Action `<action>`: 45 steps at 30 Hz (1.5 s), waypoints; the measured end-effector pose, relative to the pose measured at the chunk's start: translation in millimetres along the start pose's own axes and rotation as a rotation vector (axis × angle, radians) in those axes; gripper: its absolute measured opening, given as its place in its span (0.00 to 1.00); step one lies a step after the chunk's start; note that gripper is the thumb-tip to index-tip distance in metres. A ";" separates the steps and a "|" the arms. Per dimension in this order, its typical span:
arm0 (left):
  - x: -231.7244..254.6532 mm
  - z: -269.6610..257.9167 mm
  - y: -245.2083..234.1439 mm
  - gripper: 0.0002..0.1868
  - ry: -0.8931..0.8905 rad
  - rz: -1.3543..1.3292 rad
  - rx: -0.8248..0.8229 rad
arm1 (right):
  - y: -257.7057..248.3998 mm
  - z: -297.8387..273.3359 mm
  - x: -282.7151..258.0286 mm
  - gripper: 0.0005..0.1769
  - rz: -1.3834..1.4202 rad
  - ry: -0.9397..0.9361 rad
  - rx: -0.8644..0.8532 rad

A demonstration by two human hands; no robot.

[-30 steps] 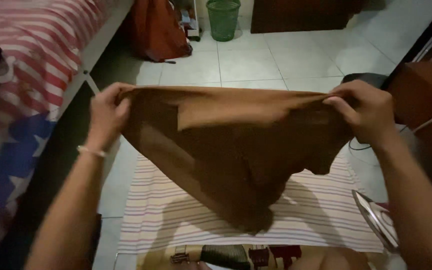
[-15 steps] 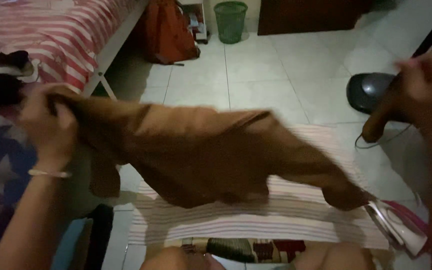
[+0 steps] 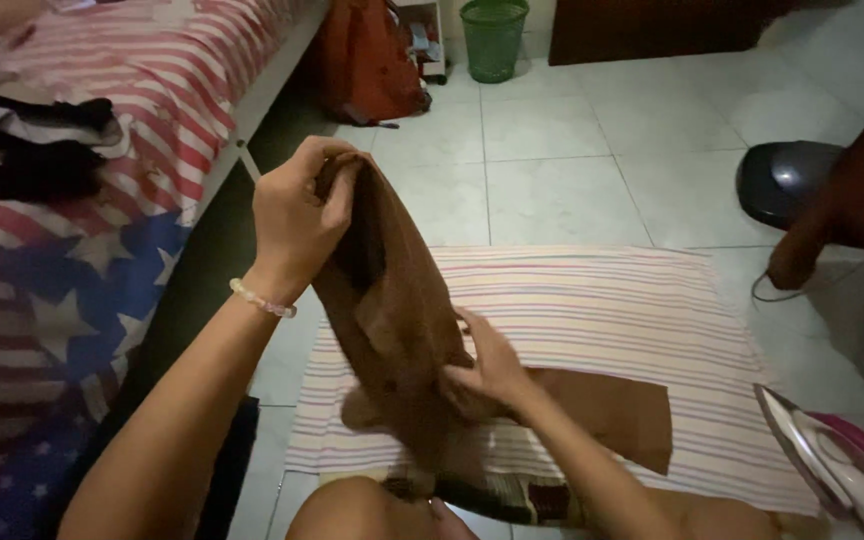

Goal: Buttoning and folding a long-sleeved shirt on a mat on the floor.

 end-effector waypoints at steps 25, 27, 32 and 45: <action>-114.4 -46.1 -44.2 0.04 0.014 0.287 0.007 | -381.3 -30.5 -64.8 0.14 -0.495 -0.329 0.865; -108.9 -57.3 -52.8 0.07 -0.233 -0.021 -0.056 | -388.1 -59.5 -91.9 0.13 -0.520 -0.306 0.780; -115.5 -95.2 -70.1 0.09 -0.342 -0.290 -0.147 | -434.8 -87.7 30.7 0.22 -0.459 -0.353 0.173; -256.4 -68.1 93.3 0.15 -0.403 0.175 -0.125 | -400.5 79.2 65.6 0.11 -0.252 0.486 0.693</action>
Point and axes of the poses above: each hand's wrist, its own z-axis towards the middle knuckle, its own y-axis out of the palm, x = y × z, the point moved 9 cm from there along z, towards the middle knuckle, and after that the axes turned 8 degrees about y, right-handed, at the moved point
